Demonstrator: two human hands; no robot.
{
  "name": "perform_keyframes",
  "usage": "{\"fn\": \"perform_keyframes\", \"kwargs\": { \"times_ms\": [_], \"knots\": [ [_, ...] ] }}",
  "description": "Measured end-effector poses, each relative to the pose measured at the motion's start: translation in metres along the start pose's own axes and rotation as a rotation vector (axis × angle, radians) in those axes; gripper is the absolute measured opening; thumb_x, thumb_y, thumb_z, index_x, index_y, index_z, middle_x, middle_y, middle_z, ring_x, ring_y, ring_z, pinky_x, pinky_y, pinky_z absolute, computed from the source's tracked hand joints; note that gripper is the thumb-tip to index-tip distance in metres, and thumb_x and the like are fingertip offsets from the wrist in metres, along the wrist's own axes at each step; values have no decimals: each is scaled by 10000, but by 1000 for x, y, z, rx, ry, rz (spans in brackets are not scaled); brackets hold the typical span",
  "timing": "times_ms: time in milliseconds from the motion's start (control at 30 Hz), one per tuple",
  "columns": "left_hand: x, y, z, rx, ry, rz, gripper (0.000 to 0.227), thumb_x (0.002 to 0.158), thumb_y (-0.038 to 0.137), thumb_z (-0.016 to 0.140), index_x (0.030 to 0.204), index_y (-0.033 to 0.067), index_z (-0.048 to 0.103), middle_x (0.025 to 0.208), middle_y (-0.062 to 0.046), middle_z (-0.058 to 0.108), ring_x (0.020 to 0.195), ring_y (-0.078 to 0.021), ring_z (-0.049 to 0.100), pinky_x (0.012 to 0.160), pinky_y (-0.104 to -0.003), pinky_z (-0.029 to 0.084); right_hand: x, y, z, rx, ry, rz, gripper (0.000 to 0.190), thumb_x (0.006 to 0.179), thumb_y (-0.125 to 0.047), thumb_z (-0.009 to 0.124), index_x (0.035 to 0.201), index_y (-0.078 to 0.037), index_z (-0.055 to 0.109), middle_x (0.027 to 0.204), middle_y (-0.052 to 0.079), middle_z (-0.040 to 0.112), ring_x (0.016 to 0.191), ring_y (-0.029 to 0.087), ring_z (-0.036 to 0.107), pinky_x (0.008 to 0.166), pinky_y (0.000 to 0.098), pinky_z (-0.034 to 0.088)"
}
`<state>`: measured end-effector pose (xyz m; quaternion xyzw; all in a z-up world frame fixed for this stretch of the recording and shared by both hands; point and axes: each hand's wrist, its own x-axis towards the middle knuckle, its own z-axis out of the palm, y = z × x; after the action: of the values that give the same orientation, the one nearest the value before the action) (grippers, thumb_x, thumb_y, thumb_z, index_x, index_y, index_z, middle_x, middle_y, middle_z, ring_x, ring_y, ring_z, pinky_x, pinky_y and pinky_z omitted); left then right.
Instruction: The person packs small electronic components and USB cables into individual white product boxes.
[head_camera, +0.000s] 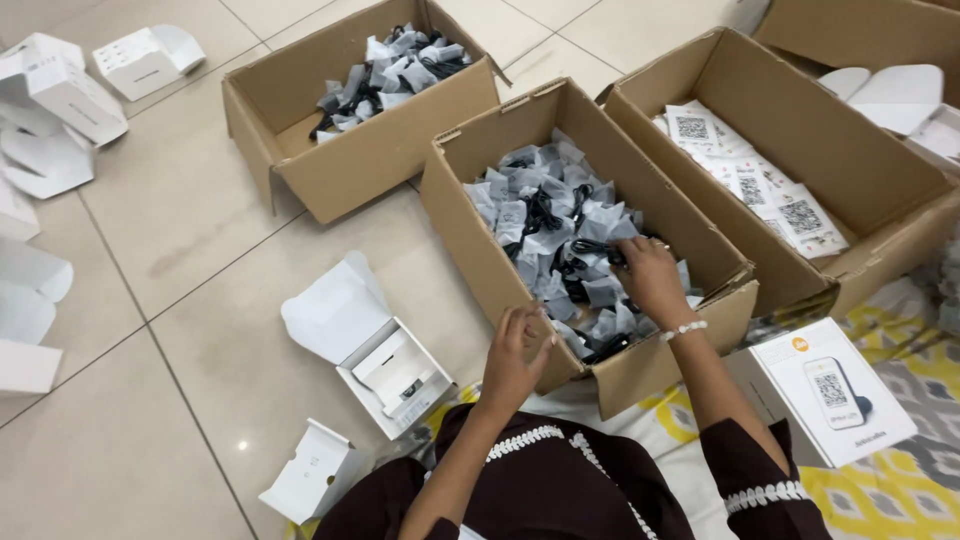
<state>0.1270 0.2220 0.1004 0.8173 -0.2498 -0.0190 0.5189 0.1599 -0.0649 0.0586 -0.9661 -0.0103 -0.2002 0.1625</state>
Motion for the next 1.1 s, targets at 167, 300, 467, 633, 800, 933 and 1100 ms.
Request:
{"fn": "perform_keyframes", "kwargs": {
  "times_ms": [167, 300, 467, 633, 800, 933, 1100],
  "knots": [
    [-20, -27, -58, -145, 121, -108, 640, 908, 140, 720, 1501, 145, 480, 1322, -104, 528, 1020, -215, 656, 858, -363, 618, 15, -168, 12, 356, -297, -245, 632, 862, -139, 744, 1441, -75, 499, 1128, 206, 629, 881, 409, 663, 741, 496, 547],
    [-74, -152, -107, -162, 392, -256, 435, 875, 14, 731, 1304, 90, 731, 1125, -98, 643, 903, -182, 684, 754, -310, 657, 13, -238, 94, 812, -562, -367, 621, 715, -66, 754, 1294, -57, 533, 1031, 122, 729, 913, 332, 729, 796, 434, 577],
    [-109, -163, -138, 418, 279, -405, 248, 820, 66, 748, 1067, 66, 762, 1030, -82, 673, 945, -243, 643, 808, -416, 531, -15, -286, 204, 441, -586, -479, 143, 866, -78, 681, 1008, -62, 681, 1051, 122, 698, 962, 311, 697, 831, 410, 565],
    [-101, -202, -108, 959, 93, -441, 106, 861, 109, 686, 898, 83, 782, 1072, -81, 674, 1071, -255, 564, 971, -408, 379, -45, -277, 253, 152, -481, -597, 182, 799, -88, 667, 976, -85, 711, 1073, 123, 687, 1011, 295, 684, 832, 399, 562],
    [-74, -161, -94, 963, 112, -488, 145, 864, 41, 670, 935, 87, 787, 1053, -115, 665, 1077, -277, 556, 958, -430, 379, -27, -244, 142, 469, -308, -399, 172, 894, -68, 683, 1062, -71, 717, 1075, 102, 721, 939, 288, 713, 833, 384, 579],
    [-32, -99, -57, 638, 18, -345, 328, 822, 198, 762, 1124, 72, 737, 1061, -105, 677, 1021, -254, 597, 946, -459, 399, -1, -150, 38, 495, -116, -94, 188, 846, -54, 692, 1034, -63, 707, 1010, 128, 716, 914, 329, 707, 786, 415, 566],
    [5, -47, 3, 420, 13, -25, 274, 932, 228, 727, 1160, 77, 714, 1056, -66, 687, 1024, -221, 625, 916, -409, 459, 2, -3, 58, -138, -227, 261, 506, 561, -152, 862, 1026, -34, 701, 1036, 225, 679, 834, 431, 679, 674, 508, 558]
  ]
}}
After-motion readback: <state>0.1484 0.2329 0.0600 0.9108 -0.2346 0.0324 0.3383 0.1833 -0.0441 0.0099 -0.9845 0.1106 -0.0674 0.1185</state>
